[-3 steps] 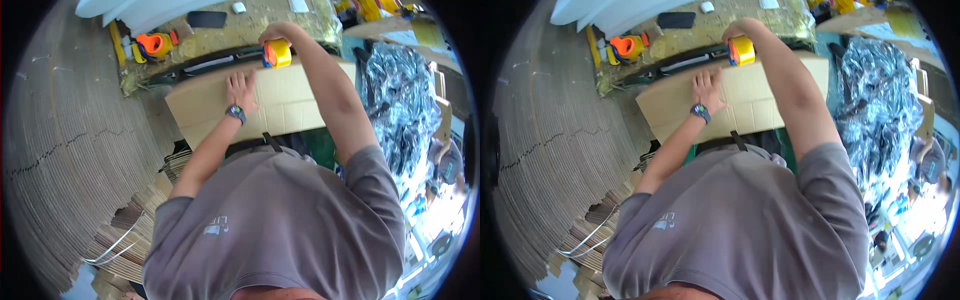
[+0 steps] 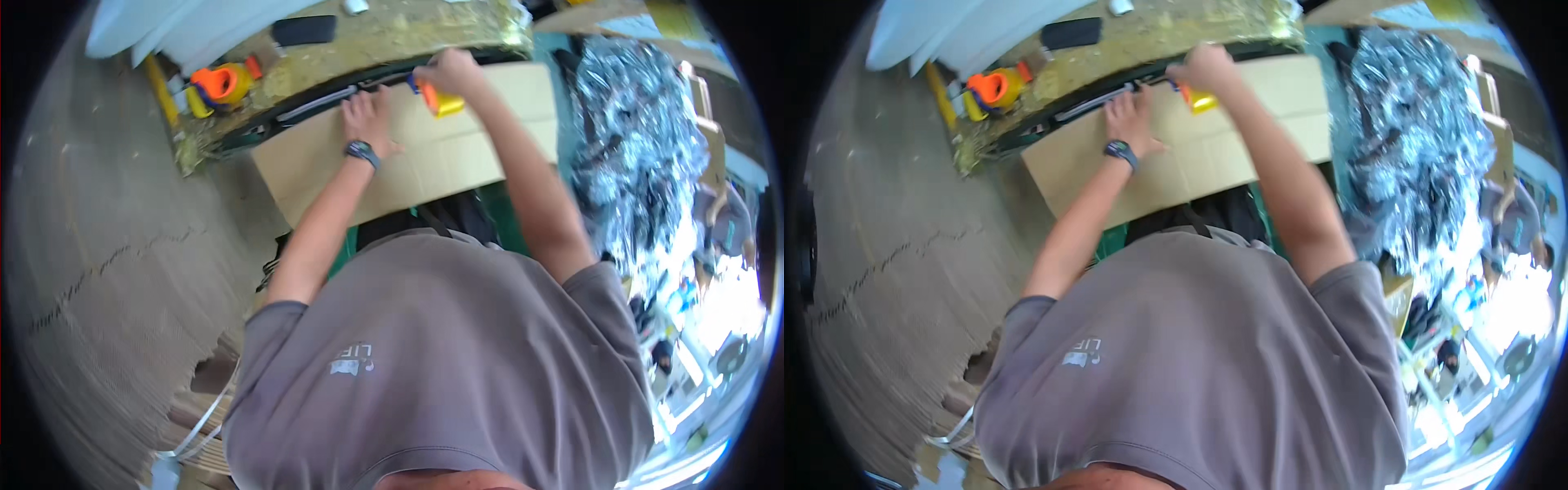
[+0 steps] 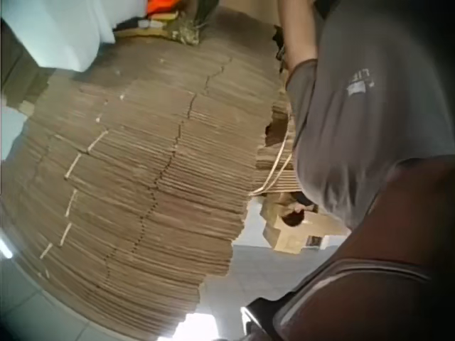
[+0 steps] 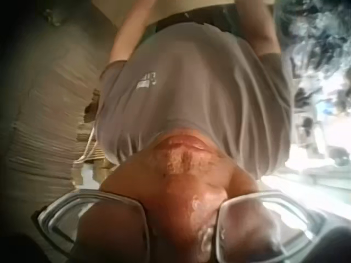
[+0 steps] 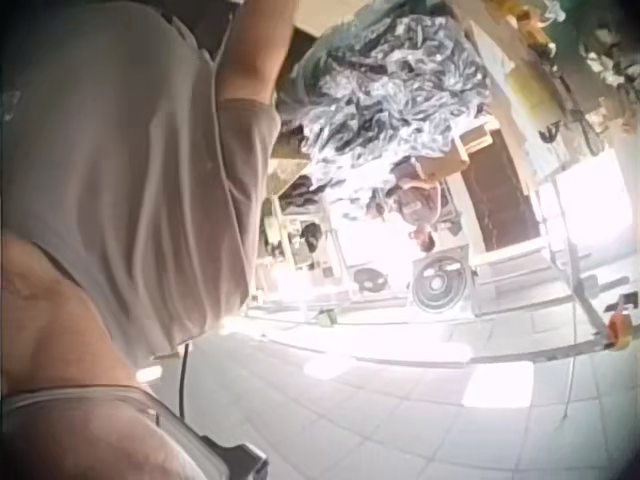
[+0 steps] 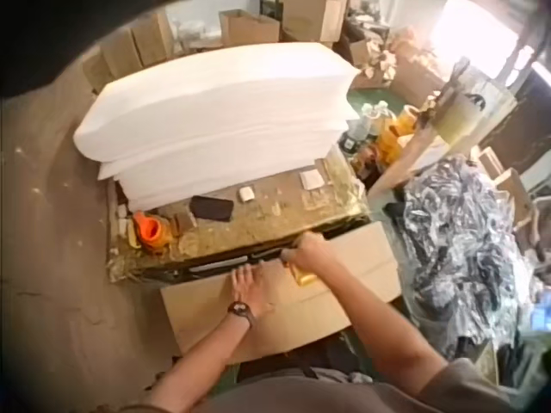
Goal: Packing plastic-wrapped items into cardboard boxes and sealing them with a tape dispenser.
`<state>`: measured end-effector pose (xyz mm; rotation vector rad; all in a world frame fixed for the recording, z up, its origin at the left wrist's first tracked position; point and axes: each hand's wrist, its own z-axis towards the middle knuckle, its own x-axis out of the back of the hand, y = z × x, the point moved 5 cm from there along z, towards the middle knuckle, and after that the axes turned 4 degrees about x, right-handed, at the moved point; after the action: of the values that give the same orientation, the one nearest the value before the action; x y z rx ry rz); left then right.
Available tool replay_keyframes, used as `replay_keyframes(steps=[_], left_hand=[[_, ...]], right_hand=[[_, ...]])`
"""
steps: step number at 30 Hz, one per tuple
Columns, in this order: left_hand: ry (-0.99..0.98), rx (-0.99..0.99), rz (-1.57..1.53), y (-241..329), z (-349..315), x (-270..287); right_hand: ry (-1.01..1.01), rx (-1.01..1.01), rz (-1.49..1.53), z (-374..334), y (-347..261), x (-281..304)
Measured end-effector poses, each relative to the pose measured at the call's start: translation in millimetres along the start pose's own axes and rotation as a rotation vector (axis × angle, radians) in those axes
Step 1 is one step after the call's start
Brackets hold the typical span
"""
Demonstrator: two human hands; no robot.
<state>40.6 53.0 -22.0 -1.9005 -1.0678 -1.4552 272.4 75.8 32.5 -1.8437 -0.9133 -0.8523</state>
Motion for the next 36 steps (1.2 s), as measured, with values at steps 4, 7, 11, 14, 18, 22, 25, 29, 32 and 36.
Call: replay_keyframes(steps=[4, 7, 11, 14, 18, 22, 25, 29, 32, 36], left_hand=[[-0.125, 0.047, -0.066, -31.3, 33.5, -24.6], [-0.139, 0.041, -0.068, -20.7, 44.9, -35.4], [-0.104, -0.004, -0.071, 1.8, 37.8, -34.6], [0.013, 0.006, -0.103, 18.3, 25.9, -42.8], [-0.325, 0.325, -0.85, 49.7, -66.8, -51.1], [-0.477, 0.189, -1.979, 200.8, -161.8, 46.2], [-0.23, 0.106, -1.88, 233.3, -180.8, 115.7], [-0.066, 0.175, -2.613, 205.1, -230.9, 127.5], [0.301, 0.155, -2.653, 136.9, -258.2, 155.6], [0.831, 0.656, -2.064, -62.7, -259.4, 74.8]], right_hand=[[0.125, -0.055, 0.307, -253.0, 33.1, -97.6], [-0.026, -0.222, 0.229, -358.6, 61.6, -159.6], [-0.004, -0.275, 0.296, -279.8, 104.5, -235.5], [0.07, -0.336, 0.4, -274.2, 158.0, -257.6], [0.105, -0.143, 0.517, -319.9, 156.2, -92.8], [0.534, 0.4, 0.643, -385.2, 135.3, 61.5], [0.223, 0.564, 0.582, -371.1, 103.2, 95.9], [0.005, 0.764, 0.312, -355.0, 13.4, 143.4], [0.036, 1.155, 0.387, -301.5, 3.7, 87.3], [-0.03, 1.174, 0.231, -215.6, -79.0, 9.6]])
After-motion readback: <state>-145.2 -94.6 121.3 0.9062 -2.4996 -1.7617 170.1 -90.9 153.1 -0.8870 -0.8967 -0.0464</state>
